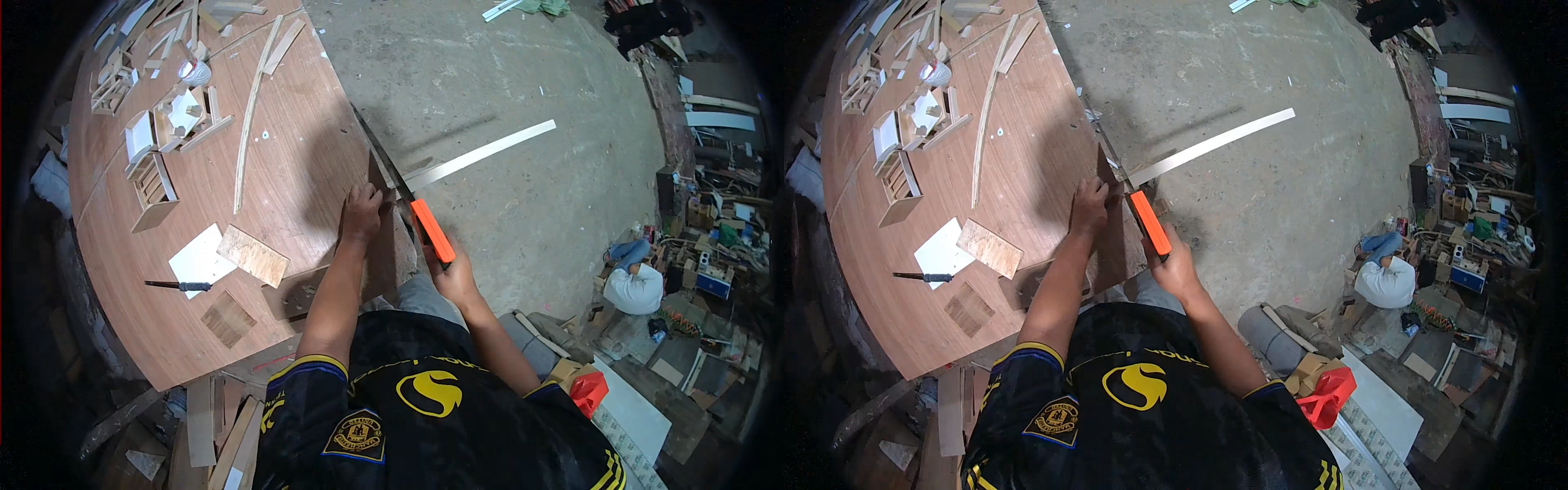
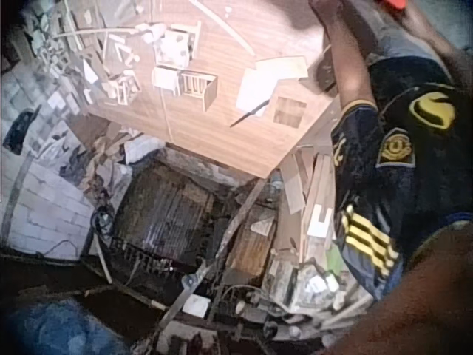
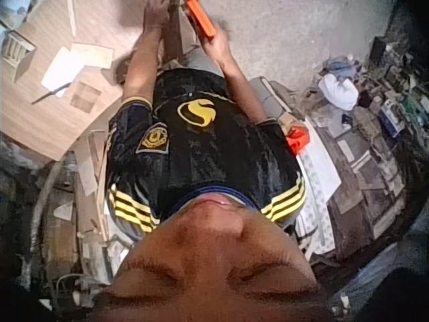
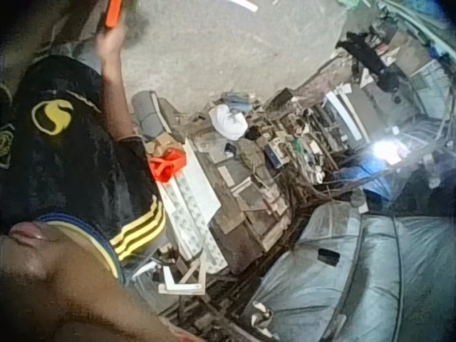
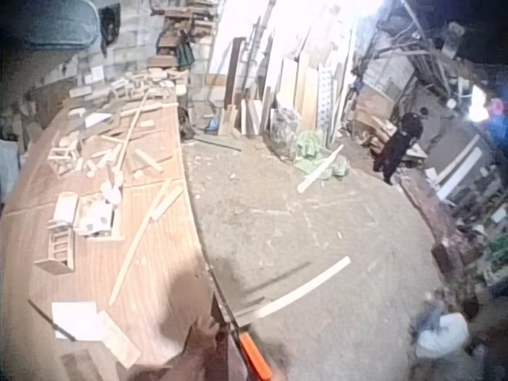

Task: The recorder uses a handsaw to cut a small piece of wood on a workshop table.

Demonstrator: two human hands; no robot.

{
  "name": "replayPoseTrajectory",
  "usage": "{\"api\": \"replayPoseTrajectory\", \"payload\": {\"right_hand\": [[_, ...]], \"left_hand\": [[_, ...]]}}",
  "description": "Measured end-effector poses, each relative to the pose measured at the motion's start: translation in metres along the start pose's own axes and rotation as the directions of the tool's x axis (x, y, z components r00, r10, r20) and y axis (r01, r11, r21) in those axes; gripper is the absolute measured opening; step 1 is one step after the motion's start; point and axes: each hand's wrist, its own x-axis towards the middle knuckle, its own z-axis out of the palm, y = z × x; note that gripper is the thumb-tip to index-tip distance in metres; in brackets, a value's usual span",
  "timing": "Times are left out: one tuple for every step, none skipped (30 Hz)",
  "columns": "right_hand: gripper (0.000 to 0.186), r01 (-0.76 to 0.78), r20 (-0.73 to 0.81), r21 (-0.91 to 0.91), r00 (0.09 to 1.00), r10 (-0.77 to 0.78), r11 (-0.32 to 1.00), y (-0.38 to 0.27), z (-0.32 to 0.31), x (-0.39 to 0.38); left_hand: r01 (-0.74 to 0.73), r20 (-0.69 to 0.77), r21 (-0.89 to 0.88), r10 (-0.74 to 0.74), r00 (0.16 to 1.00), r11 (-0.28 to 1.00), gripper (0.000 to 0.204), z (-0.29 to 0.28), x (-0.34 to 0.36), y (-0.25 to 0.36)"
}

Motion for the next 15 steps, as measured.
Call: {"api": "replayPoseTrajectory", "payload": {"right_hand": [[0.023,0.0,-0.007,-0.002,1.0,0.0,1.0,-0.001,-0.003,-0.005],[0.022,-0.013,0.016,-0.001,1.0,0.013,1.0,-0.001,-0.005,-0.01],[0.022,-0.026,0.04,0.001,0.999,0.026,1.0,0.0,-0.008,-0.015],[0.022,-0.03,0.036,0.0,0.999,0.03,1.0,0.0,-0.01,-0.02],[0.022,-0.039,0.052,0.013,0.998,0.038,0.999,0.0,-0.012,-0.025],[0.021,-0.049,0.067,0.026,0.997,0.047,0.998,-0.001,-0.015,-0.029],[0.021,-0.048,0.058,0.024,0.997,0.047,0.999,-0.003,-0.019,-0.034],[0.021,-0.026,0.046,0.033,0.999,0.024,0.999,-0.008,-0.022,-0.037],[0.02,-0.003,0.034,0.042,0.999,0.002,0.999,-0.012,-0.025,-0.041],[0.02,-0.002,0.031,0.043,1.0,0.001,0.999,-0.015,-0.028,-0.046],[0.02,-0.02,0.033,0.072,0.999,0.018,0.997,-0.017,-0.032,-0.05],[0.02,-0.039,0.035,0.1,0.999,0.035,0.994,-0.019,-0.035,-0.056],[0.02,-0.038,0.031,0.099,0.999,0.035,0.994,-0.018,-0.039,-0.063],[0.017,-0.082,0.05,0.084,0.996,0.078,0.993,-0.017,-0.043,-0.071],[0.016,-0.125,0.069,0.069,0.99,0.121,0.99,-0.016,-0.047,-0.078]], "left_hand": [[-0.013,-0.024,-0.018,0.013,1.0,1.0,0.012,0.0,0.0,0.001],[-0.023,-0.043,-0.035,0.021,0.999,0.999,0.013,0.001,-0.001,0.001],[-0.026,-0.04,-0.037,0.024,0.999,0.999,0.013,0.001,-0.002,0.002],[-0.008,-0.026,-0.034,0.007,1.0,0.999,0.014,0.001,-0.003,0.003],[0.004,-0.016,-0.03,-0.005,1.0,1.0,0.015,0.002,-0.002,0.004],[-0.005,-0.017,-0.033,0.004,1.0,0.999,0.015,0.002,-0.001,0.003],[-0.009,-0.011,-0.031,0.008,1.0,0.999,0.015,0.001,-0.001,0.003],[-0.008,-0.004,-0.025,0.008,1.0,1.0,0.014,0.001,-0.002,0.001],[-0.012,-0.004,-0.024,0.011,1.0,1.0,0.014,0.001,-0.003,-0.001],[-0.016,0.004,-0.001,0.016,1.0,1.0,0.014,0.002,-0.004,-0.002],[-0.022,0.012,0.019,0.022,1.0,1.0,0.013,0.001,-0.003,0.0],[-0.027,0.012,0.017,0.027,1.0,0.999,0.013,0.001,-0.002,0.001],[-0.011,0.002,-0.008,0.011,1.0,1.0,0.013,0.0,-0.001,0.003],[0.005,-0.007,-0.034,-0.006,1.0,0.999,0.013,-0.001,0.0,0.006],[0.002,-0.008,-0.036,-0.002,1.0,0.999,0.013,-0.002,0.002,0.009]]}}
